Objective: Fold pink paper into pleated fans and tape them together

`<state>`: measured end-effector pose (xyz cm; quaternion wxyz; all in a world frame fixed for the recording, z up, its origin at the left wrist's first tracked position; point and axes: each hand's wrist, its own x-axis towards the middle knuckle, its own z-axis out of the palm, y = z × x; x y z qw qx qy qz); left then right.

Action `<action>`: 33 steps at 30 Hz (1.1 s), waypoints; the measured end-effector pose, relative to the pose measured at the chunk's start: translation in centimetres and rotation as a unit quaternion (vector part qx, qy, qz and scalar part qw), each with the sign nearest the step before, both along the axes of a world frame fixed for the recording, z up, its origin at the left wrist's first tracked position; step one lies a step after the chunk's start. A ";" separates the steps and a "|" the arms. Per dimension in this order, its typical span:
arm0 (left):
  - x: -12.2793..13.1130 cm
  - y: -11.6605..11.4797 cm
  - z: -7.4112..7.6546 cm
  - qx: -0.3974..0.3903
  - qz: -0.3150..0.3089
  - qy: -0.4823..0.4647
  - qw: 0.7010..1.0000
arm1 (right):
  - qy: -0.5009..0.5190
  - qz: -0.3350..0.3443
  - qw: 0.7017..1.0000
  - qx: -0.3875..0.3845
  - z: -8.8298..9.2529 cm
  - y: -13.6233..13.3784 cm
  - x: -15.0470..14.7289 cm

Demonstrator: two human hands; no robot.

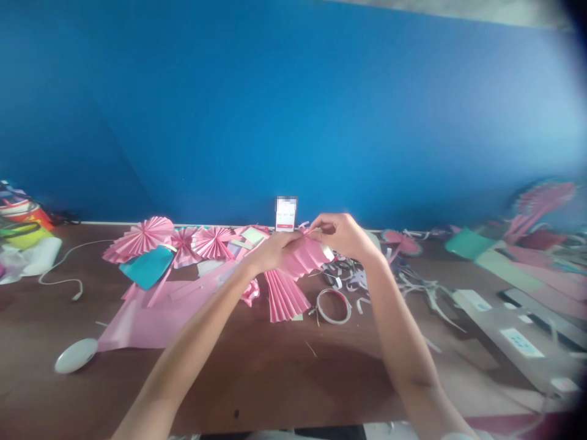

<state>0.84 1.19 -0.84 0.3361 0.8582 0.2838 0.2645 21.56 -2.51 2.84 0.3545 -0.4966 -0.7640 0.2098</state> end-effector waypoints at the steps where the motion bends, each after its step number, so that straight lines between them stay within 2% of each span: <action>1: -0.2 0.0 0.1 0.002 -0.003 0.007 1.000 | -0.004 0.005 1.000 0.000 0.0 -0.1 0.0; 12: 0.3 -1.0 0.6 -0.007 -0.039 -0.015 0.999 | -0.092 0.014 0.994 0.057 0.7 -1.3 -0.7; 16: -0.1 -0.8 0.7 -0.008 -0.034 0.009 0.999 | -0.073 0.033 0.995 0.067 0.6 -1.1 -0.5; 23: -0.1 -0.6 0.8 0.027 -0.024 -0.011 0.999 | -0.042 -0.015 0.991 0.128 0.6 -0.7 -0.2; 33: -0.5 -0.6 1.0 0.072 0.013 0.038 0.997 | 0.011 -0.047 0.988 0.150 0.5 -0.3 1.0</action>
